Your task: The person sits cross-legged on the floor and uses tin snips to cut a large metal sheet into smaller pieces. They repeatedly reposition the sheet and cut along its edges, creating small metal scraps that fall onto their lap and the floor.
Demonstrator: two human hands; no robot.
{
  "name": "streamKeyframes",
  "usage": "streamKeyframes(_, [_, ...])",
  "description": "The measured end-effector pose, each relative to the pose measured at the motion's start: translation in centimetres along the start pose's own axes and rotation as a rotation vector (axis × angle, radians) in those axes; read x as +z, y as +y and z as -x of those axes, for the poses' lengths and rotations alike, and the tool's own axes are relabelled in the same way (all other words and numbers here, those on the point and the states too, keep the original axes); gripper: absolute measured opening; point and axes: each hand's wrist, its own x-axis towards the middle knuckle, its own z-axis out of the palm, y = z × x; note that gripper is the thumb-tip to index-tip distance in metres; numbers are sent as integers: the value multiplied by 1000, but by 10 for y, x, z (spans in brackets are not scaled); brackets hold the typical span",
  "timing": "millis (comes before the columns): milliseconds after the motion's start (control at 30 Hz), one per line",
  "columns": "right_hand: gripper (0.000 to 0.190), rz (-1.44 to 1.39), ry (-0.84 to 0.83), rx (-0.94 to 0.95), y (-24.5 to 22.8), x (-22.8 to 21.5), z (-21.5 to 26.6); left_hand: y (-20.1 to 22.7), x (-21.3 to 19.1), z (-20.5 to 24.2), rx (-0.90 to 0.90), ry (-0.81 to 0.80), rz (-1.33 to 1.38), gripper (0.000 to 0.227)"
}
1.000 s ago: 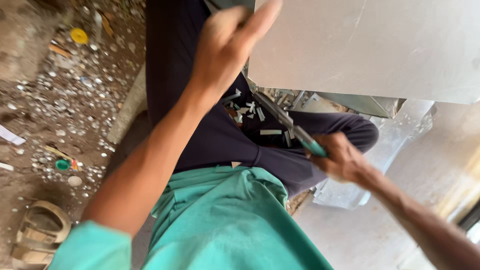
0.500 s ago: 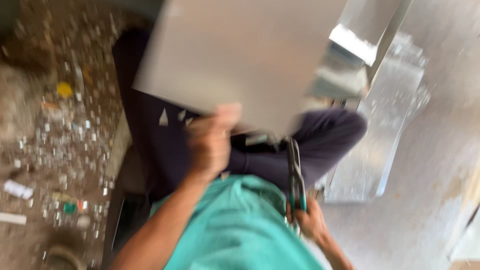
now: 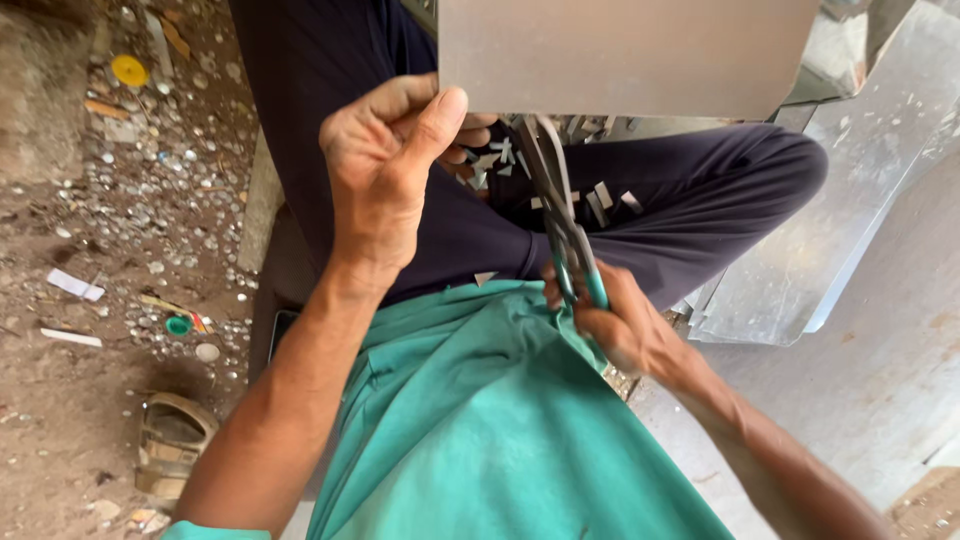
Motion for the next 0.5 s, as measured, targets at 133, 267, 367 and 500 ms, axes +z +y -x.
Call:
streamKeyframes(133, [52, 96, -25, -147, -16, -6, -7, 17, 8, -7, -52, -61, 57, 17])
streamKeyframes(267, [46, 243, -11, -66, -22, -12, -10, 14, 1, -9, -34, -81, 80, 14])
streamKeyframes(367, [37, 285, 4, 14, -21, -16, -7, 4, -4, 0, -70, -41, 56, 13])
streamKeyframes(500, [26, 324, 53, 29, -20, -19, -13, 7, -9, -18, 8, -55, -101, 15])
